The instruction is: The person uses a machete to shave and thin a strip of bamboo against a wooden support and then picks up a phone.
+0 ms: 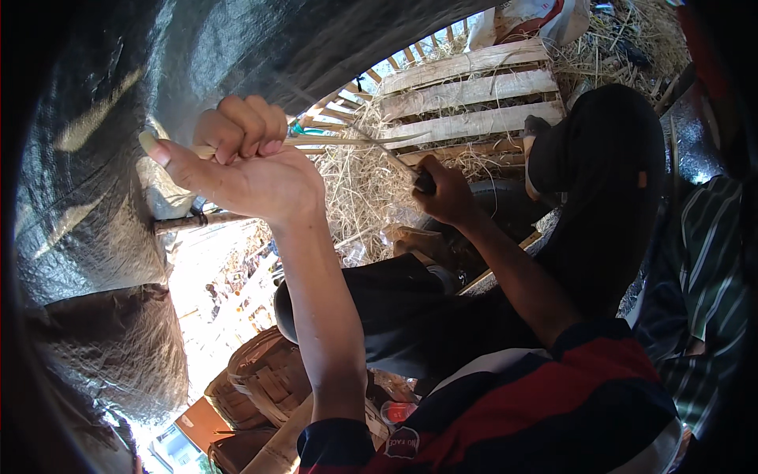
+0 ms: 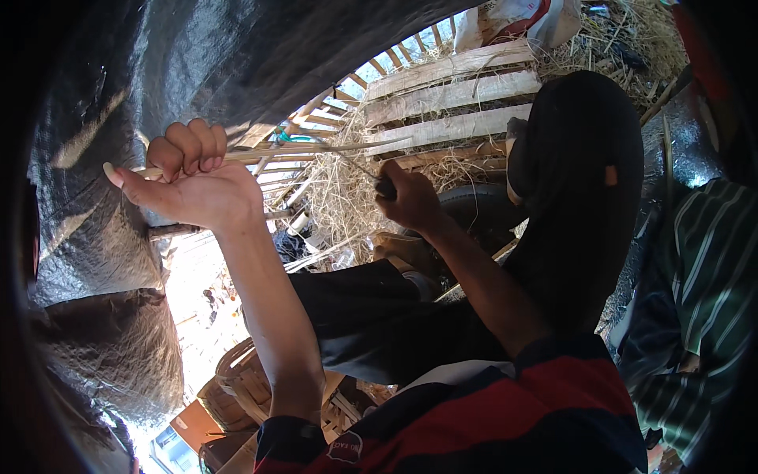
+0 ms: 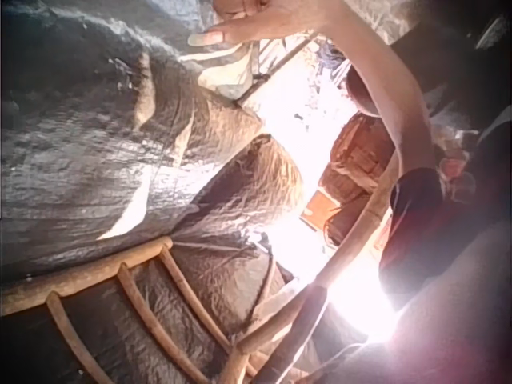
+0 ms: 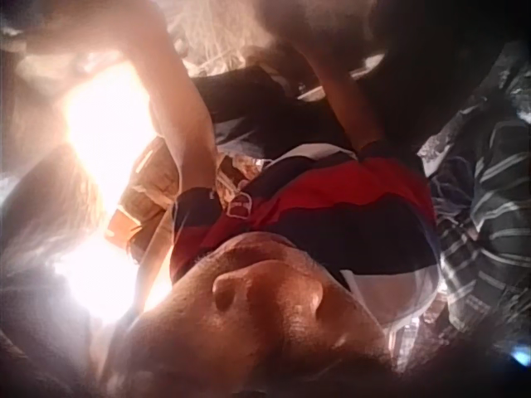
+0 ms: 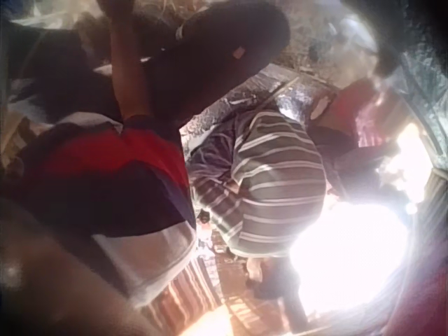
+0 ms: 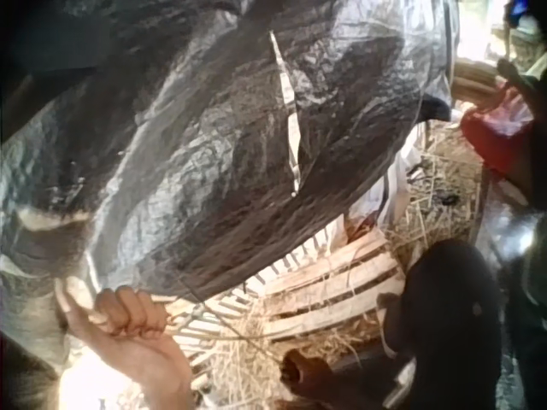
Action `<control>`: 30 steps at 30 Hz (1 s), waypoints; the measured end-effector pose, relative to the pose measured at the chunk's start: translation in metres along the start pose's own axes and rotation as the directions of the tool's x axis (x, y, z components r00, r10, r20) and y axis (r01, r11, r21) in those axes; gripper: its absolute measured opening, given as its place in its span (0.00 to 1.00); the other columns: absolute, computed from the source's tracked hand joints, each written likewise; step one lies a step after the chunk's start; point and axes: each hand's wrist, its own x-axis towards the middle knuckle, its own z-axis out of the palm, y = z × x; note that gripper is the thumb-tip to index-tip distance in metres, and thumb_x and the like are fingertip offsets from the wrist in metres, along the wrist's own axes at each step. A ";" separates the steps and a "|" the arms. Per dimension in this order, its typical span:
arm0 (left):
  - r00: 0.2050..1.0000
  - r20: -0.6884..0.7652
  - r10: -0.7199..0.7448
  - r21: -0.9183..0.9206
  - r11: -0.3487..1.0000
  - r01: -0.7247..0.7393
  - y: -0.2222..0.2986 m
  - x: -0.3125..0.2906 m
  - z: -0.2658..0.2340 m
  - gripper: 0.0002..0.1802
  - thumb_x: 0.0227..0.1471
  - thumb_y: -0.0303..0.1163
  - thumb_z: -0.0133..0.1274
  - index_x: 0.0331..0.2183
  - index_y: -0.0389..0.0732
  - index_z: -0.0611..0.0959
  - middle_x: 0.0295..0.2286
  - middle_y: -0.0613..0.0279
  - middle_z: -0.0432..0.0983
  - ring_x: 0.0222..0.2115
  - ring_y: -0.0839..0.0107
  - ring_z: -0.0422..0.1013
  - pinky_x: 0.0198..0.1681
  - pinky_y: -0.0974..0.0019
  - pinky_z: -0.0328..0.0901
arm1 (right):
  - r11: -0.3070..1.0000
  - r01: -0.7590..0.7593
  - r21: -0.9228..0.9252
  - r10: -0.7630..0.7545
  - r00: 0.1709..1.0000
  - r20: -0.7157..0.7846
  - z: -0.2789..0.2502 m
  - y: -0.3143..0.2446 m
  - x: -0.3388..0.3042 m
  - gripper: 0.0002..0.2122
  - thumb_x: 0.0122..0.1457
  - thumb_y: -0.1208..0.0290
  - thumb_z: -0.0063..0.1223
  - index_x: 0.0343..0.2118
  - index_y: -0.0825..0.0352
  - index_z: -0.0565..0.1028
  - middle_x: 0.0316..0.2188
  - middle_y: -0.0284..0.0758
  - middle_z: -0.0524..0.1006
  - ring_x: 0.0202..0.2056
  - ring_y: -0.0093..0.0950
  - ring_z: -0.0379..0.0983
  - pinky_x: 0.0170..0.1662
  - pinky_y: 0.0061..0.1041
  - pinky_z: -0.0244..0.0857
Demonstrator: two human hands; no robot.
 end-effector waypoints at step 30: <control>1.000 0.004 0.001 -0.051 0.999 0.000 -0.006 0.002 0.012 0.27 0.59 0.38 0.41 0.13 0.49 0.49 0.09 0.72 0.41 0.12 0.79 0.35 0.17 0.69 0.34 | 0.414 -0.867 0.278 0.847 0.478 0.233 0.031 0.127 -0.059 0.08 0.45 0.71 0.55 0.16 0.68 0.71 0.13 0.33 0.70 0.14 0.26 0.67 0.17 0.29 0.59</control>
